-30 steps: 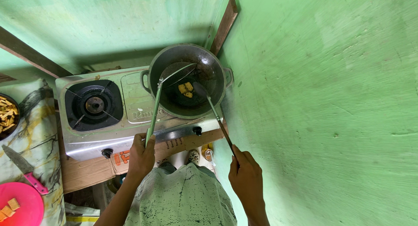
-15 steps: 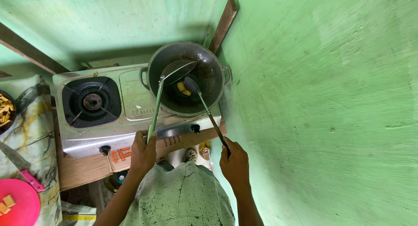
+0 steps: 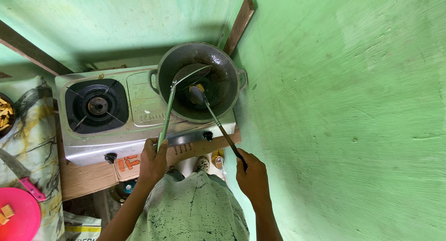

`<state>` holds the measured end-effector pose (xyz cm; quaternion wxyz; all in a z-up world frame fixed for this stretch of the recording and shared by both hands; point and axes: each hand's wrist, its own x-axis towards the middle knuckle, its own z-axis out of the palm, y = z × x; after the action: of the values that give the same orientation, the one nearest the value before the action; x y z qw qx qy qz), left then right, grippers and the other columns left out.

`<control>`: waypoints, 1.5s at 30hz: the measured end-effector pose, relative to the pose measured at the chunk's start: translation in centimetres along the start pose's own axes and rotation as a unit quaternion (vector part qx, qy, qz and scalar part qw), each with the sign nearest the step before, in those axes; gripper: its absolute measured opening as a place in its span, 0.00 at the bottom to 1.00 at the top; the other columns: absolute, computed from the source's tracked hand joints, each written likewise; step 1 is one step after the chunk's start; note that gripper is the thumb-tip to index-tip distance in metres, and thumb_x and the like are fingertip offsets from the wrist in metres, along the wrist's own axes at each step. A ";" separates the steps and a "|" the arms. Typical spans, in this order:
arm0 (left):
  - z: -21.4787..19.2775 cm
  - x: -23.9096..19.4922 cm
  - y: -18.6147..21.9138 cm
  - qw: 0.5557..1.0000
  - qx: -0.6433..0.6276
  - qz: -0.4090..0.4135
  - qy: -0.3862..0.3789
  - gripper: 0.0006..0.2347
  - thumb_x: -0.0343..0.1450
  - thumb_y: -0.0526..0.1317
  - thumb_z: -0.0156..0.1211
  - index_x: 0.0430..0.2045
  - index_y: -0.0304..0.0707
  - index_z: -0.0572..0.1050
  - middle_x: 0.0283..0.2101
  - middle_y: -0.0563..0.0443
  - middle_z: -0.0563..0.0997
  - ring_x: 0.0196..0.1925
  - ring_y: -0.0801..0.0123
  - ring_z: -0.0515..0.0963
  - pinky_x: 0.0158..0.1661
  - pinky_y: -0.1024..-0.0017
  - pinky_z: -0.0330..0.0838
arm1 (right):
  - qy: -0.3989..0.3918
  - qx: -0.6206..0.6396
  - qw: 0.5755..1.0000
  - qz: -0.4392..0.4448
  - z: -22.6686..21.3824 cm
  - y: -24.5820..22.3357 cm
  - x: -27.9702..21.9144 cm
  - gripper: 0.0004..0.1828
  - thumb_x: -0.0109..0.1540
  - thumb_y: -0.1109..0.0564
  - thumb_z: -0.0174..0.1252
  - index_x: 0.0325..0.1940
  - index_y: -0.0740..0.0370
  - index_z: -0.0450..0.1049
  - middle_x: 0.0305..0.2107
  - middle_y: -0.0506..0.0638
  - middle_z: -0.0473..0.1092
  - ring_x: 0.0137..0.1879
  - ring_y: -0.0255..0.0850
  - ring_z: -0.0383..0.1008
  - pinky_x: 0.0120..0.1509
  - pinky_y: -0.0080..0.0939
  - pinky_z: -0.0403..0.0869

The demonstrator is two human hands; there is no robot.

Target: The person uses a slotted spoon and a spatula to remove fried food pieces from a wok of hot oil and places them on a plate. Then the person adds more food pieces from an orange container into the wok to continue frying.

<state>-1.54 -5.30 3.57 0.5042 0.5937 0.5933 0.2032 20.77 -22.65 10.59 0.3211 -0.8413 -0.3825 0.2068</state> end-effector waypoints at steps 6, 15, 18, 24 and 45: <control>0.3 0.0 0.4 0.999 0.003 -0.040 -0.010 0.19 0.76 0.48 0.52 0.47 0.25 0.69 0.21 0.47 0.74 0.22 0.69 0.72 0.27 0.66 0.68 | -0.026 0.040 0.997 0.068 -0.2 1.5 -0.1 0.18 0.64 0.57 0.58 0.57 0.62 0.77 0.26 0.55 0.79 0.26 0.37 0.74 0.32 0.39 0.72; 1.4 -0.8 1.0 1.000 -0.011 -0.015 0.004 0.19 0.75 0.47 0.52 0.46 0.23 0.70 0.23 0.45 0.75 0.23 0.68 0.73 0.27 0.65 0.69 | 0.032 -0.005 0.999 -0.019 -1.0 2.6 0.5 0.16 0.62 0.61 0.57 0.54 0.67 0.77 0.31 0.59 0.78 0.29 0.44 0.79 0.35 0.42 0.75; 1.6 -0.9 1.4 1.000 -0.005 -0.030 0.005 0.18 0.75 0.47 0.51 0.46 0.24 0.69 0.23 0.43 0.76 0.23 0.67 0.74 0.28 0.64 0.70 | 0.040 -0.004 0.996 -0.074 -1.1 2.5 1.0 0.15 0.62 0.62 0.58 0.52 0.68 0.78 0.34 0.61 0.78 0.32 0.46 0.79 0.37 0.43 0.75; 2.6 -1.2 1.7 0.999 0.014 -0.020 0.032 0.19 0.76 0.48 0.52 0.46 0.22 0.70 0.25 0.40 0.78 0.27 0.64 0.78 0.33 0.64 0.72 | 0.015 -0.045 0.999 -0.007 -1.6 3.3 1.9 0.16 0.63 0.61 0.55 0.54 0.65 0.77 0.31 0.60 0.77 0.30 0.51 0.77 0.36 0.49 0.73; 3.4 -0.6 0.5 0.999 -0.012 -0.014 0.051 0.18 0.75 0.46 0.54 0.47 0.24 0.71 0.29 0.39 0.78 0.29 0.63 0.75 0.33 0.62 0.70 | -0.027 0.185 0.981 0.041 3.3 8.0 7.0 0.15 0.64 0.62 0.56 0.55 0.68 0.77 0.29 0.55 0.80 0.34 0.36 0.79 0.40 0.36 0.74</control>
<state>1.41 -6.90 2.83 0.4838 0.5679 0.6238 0.2330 27.26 -19.94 1.92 0.4524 -0.7763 -0.3110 0.3098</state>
